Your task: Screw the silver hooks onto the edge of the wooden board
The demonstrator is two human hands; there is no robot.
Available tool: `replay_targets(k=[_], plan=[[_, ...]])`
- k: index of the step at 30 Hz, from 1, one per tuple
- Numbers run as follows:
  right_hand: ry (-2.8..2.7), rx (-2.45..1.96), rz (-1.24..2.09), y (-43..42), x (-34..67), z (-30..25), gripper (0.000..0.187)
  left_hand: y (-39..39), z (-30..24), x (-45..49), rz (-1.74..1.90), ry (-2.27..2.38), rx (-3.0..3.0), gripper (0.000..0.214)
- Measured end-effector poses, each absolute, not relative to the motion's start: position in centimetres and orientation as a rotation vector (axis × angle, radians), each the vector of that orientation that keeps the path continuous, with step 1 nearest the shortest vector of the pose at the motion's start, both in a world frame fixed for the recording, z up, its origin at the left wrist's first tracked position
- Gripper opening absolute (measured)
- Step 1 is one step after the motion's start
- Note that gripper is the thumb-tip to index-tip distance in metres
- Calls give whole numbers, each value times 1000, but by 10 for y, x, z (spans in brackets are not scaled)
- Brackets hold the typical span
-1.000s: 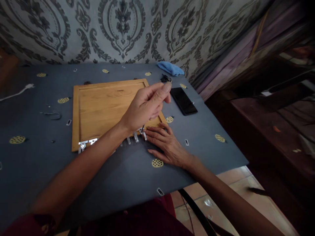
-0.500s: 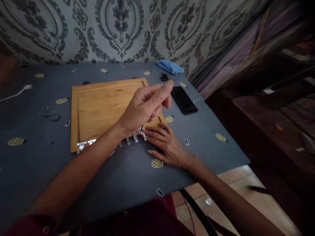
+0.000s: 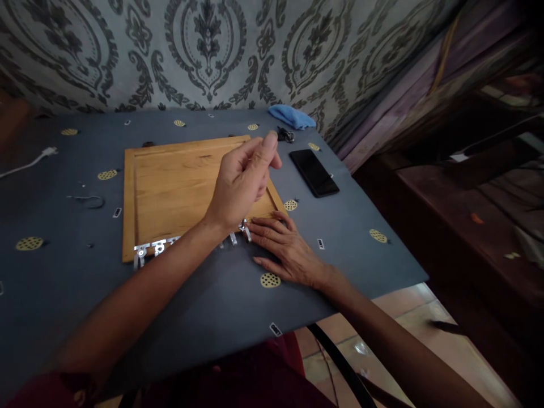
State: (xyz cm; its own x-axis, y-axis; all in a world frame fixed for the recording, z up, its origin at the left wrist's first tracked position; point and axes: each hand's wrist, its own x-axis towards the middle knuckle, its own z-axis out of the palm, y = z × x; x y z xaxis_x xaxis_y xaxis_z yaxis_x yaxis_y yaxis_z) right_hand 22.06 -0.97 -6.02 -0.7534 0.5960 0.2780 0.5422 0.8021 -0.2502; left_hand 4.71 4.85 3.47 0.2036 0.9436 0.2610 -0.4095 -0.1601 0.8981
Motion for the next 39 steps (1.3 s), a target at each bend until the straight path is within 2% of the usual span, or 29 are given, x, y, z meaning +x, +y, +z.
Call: replay_targets(k=[13, 21, 31, 39], plan=[[-2643, -868, 227, -10, 221, -60, 51, 58, 36, 39, 1028, 459, 1278, 58], [-2618, -855, 225, -10, 220, -61, 47, 44, 33, 48, 1352, 624, 1258, 39], [-2636, -867, 235, -10, 221, -59, 49, 53, 28, 46, 1164, 446, 1291, 55], [-2632, -866, 233, -10, 221, -60, 48, 58, 30, 43, 1034, 393, 1327, 55]])
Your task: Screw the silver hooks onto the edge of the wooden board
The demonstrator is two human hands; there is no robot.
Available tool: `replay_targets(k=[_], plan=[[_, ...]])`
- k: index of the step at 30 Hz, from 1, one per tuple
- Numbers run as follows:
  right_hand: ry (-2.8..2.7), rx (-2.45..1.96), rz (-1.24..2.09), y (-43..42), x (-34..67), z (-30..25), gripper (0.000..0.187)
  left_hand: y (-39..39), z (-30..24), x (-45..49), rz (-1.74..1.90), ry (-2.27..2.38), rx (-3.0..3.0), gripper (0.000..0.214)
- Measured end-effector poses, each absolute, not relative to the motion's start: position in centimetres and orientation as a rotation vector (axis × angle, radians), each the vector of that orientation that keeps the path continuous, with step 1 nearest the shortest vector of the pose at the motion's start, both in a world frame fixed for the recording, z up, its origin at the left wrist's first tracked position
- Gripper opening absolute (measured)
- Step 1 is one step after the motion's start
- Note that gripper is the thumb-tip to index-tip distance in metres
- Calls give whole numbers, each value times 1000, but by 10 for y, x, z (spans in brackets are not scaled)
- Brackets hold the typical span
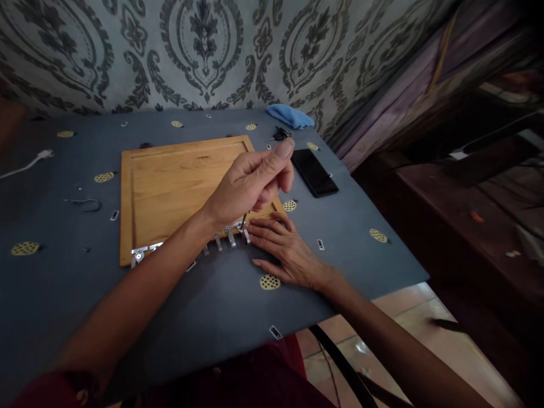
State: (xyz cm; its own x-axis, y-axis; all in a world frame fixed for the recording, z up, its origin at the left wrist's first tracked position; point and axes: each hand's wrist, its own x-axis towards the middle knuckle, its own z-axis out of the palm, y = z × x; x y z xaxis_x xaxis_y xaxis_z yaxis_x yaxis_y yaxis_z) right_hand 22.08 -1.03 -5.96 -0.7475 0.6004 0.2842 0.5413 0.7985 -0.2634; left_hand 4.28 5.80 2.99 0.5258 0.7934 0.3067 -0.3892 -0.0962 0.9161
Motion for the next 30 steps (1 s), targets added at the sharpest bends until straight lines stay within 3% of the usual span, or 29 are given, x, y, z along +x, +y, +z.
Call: replay_targets(k=[7, 30], plan=[[-2640, -853, 204, -10, 221, -60, 49, 52, 29, 49, 1339, 548, 1243, 49], [-2625, -864, 220, -10, 221, -60, 49, 58, 31, 43, 997, 384, 1365, 60]])
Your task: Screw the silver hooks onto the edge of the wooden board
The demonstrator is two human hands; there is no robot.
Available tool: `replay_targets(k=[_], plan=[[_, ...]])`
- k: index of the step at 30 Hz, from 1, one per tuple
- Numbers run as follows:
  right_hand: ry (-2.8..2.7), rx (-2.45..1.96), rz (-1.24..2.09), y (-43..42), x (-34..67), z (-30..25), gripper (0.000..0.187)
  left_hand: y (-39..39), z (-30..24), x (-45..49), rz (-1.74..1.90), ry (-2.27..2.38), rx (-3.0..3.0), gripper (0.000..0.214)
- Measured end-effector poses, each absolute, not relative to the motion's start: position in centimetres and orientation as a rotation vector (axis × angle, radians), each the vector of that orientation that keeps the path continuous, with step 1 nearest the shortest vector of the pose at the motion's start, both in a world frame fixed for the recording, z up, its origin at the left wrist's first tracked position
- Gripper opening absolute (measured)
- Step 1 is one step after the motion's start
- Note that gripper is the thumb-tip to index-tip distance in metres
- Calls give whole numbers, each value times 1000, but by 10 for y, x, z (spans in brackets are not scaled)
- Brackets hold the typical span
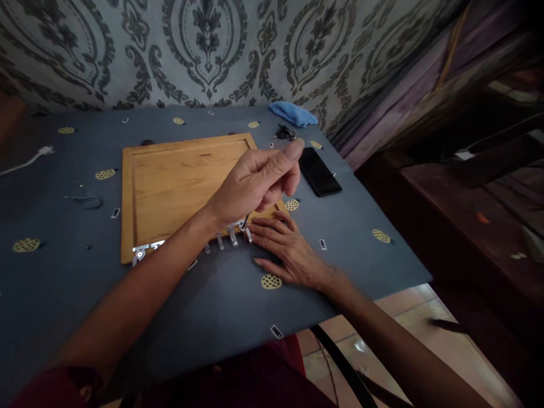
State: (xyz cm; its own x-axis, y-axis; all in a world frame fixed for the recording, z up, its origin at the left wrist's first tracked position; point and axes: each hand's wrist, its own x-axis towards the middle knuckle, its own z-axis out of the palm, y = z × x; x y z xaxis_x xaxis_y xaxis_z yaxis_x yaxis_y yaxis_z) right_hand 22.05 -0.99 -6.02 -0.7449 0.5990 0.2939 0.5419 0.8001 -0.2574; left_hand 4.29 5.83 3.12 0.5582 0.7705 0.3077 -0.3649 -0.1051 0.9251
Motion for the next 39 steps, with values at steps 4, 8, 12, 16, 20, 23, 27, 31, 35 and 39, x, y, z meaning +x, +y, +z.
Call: replay_targets(k=[4, 8, 12, 16, 20, 23, 27, 31, 35, 39], plan=[[-2641, -861, 219, -10, 221, -60, 48, 58, 28, 46, 1187, 482, 1308, 53], [-2635, -847, 209, -10, 221, -59, 46, 56, 27, 50, 1328, 583, 1238, 51], [-2630, -841, 222, -10, 221, -59, 47, 55, 27, 50, 1273, 558, 1228, 55], [-2637, -856, 238, -10, 221, -59, 47, 57, 27, 48, 1200, 510, 1256, 58], [-2641, -859, 237, -10, 221, -58, 46, 60, 28, 46, 1144, 480, 1271, 59], [-2638, -861, 240, -10, 221, -59, 46, 61, 30, 46, 1113, 481, 1274, 60], [-2639, -861, 242, -10, 221, -58, 46, 62, 29, 47, 1101, 454, 1306, 61], [-2634, -855, 254, -10, 221, -58, 49, 62, 29, 48, 1094, 447, 1315, 60], [-2610, -855, 240, -11, 221, -57, 51, 61, 37, 46, 1181, 458, 1252, 58], [-2556, -829, 214, -11, 222, -57, 49, 62, 50, 41, 1347, 466, 1200, 62]])
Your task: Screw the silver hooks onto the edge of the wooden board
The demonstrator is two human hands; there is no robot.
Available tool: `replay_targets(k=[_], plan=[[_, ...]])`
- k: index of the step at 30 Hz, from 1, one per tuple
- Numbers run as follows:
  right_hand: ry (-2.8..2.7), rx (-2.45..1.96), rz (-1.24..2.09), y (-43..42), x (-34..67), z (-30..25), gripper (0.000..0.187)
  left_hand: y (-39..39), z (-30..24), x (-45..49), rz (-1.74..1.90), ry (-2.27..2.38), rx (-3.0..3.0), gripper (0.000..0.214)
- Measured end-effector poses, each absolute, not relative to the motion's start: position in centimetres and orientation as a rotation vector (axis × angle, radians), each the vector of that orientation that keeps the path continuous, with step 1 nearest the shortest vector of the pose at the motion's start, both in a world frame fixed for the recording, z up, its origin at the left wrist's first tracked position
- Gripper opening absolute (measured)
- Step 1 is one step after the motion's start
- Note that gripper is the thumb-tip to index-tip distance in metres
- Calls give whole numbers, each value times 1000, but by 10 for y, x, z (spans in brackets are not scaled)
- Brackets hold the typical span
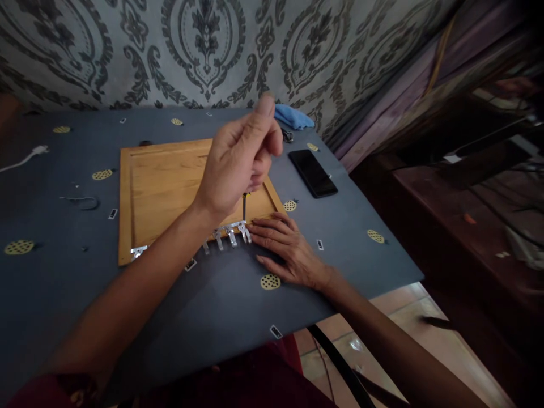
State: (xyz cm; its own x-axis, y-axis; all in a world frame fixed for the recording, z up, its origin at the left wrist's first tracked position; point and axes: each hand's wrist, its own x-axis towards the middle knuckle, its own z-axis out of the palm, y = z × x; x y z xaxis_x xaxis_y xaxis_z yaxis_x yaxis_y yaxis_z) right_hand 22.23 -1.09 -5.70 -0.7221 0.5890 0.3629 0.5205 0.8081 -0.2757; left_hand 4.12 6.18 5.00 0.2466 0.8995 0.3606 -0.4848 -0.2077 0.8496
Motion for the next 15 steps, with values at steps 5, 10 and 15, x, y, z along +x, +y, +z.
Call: replay_targets(k=[5, 10, 15], plan=[[-2540, -836, 214, -11, 223, -57, 50, 61, 51, 39, 1341, 491, 1195, 64], [-2532, -842, 213, -11, 223, -56, 43, 58, 42, 44, 1295, 431, 1184, 58], [-2515, -816, 205, -11, 222, -56, 41, 57, 37, 47, 1252, 455, 1208, 54]])
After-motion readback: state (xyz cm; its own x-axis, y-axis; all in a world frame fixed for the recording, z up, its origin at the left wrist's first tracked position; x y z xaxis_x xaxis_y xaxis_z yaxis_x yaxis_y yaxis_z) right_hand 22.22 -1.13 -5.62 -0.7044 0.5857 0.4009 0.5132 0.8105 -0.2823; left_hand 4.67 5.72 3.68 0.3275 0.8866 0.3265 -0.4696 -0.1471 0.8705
